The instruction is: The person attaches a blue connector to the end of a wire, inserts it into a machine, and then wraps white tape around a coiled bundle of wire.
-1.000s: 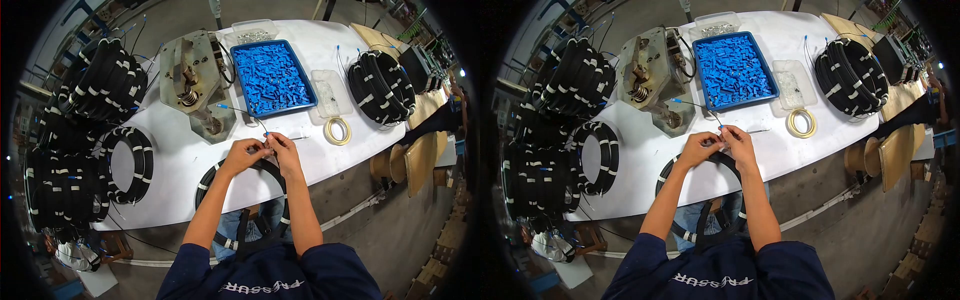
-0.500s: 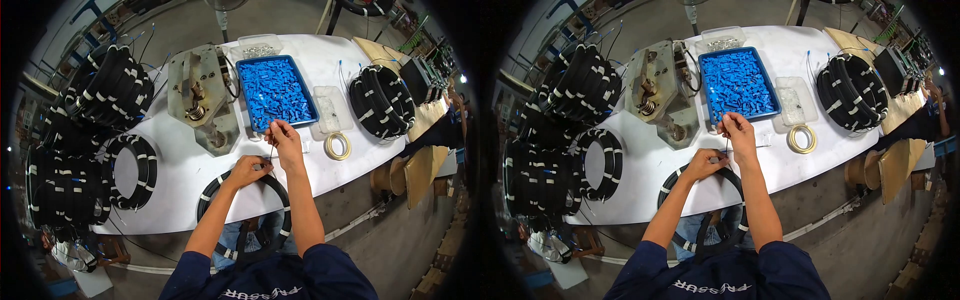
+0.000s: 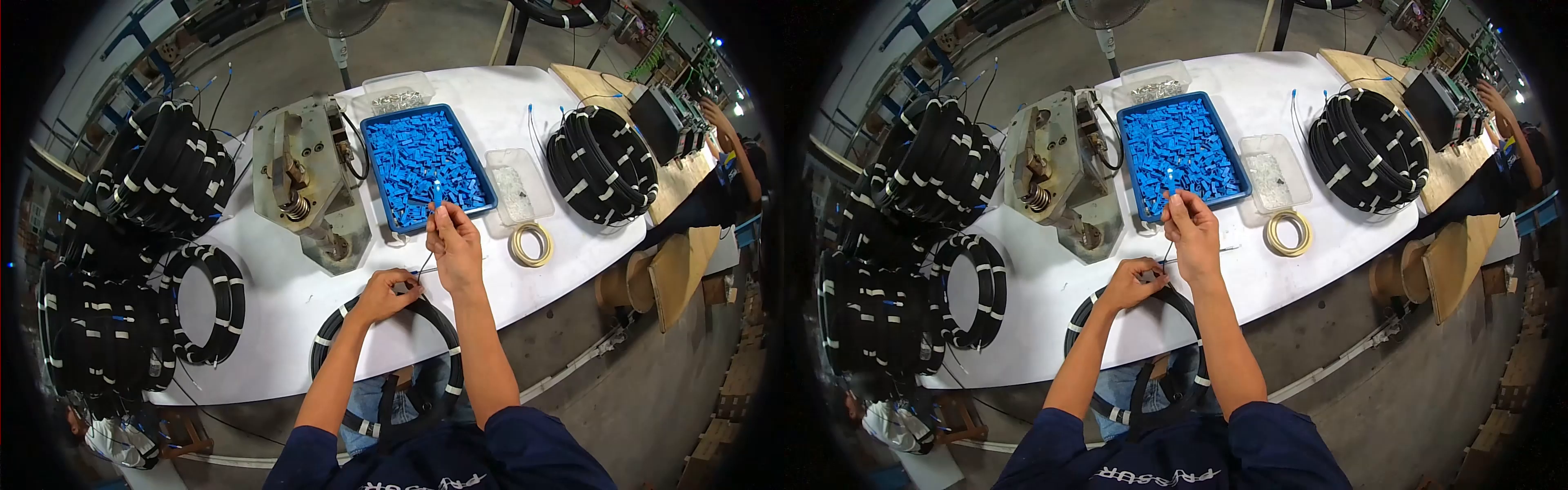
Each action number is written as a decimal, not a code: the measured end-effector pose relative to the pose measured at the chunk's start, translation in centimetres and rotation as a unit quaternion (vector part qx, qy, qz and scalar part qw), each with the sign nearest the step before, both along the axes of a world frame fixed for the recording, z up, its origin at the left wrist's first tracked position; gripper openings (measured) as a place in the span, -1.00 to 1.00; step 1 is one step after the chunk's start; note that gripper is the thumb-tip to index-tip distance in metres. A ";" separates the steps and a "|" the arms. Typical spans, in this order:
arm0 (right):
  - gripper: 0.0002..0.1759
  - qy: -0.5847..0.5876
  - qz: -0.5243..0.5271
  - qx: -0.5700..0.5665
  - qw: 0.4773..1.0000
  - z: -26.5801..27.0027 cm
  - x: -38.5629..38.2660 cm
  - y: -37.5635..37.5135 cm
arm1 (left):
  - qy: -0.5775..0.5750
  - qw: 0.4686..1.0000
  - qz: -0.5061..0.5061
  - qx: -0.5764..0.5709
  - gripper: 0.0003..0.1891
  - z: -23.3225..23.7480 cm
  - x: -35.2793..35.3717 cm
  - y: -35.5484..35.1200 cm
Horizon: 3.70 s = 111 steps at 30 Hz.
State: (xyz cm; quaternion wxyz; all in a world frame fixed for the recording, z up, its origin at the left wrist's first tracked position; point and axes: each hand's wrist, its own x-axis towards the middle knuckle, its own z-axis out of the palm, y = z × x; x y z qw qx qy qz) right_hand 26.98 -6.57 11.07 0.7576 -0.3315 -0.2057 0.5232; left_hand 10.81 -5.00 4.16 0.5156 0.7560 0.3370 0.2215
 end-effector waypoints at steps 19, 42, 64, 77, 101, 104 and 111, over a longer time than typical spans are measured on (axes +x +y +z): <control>-0.83 -0.443 -0.001 0.019 0.896 4.6 -4.4 -5.4 | -0.277 0.948 0.150 -0.048 -0.72 10.8 -4.3 -1.1; -0.89 -0.512 -0.001 0.029 0.858 4.7 -7.3 -7.8 | -0.289 0.931 0.209 -0.076 -0.80 9.7 -7.1 -5.5; -0.87 -0.495 -0.007 0.070 0.866 3.8 -6.4 -7.8 | -0.236 0.940 0.220 -0.111 -0.75 10.8 -7.5 -6.0; -0.89 -0.488 -0.035 0.044 0.871 3.7 -7.2 -8.2 | -0.246 0.932 0.253 -0.085 -0.80 10.2 -5.9 -7.2; -0.92 -0.393 -0.108 -0.011 0.913 3.7 -9.1 -9.0 | -0.328 0.905 0.244 -0.116 -0.80 9.3 -3.9 -7.0; -0.92 -0.413 -0.125 -0.019 0.902 3.3 -9.2 -8.9 | -0.321 0.905 0.255 -0.110 -0.82 9.5 -3.5 -7.1; -0.93 -0.418 -0.140 -0.045 0.897 2.8 -9.3 -8.7 | -0.289 0.908 0.288 -0.089 -0.83 9.1 -3.0 -7.3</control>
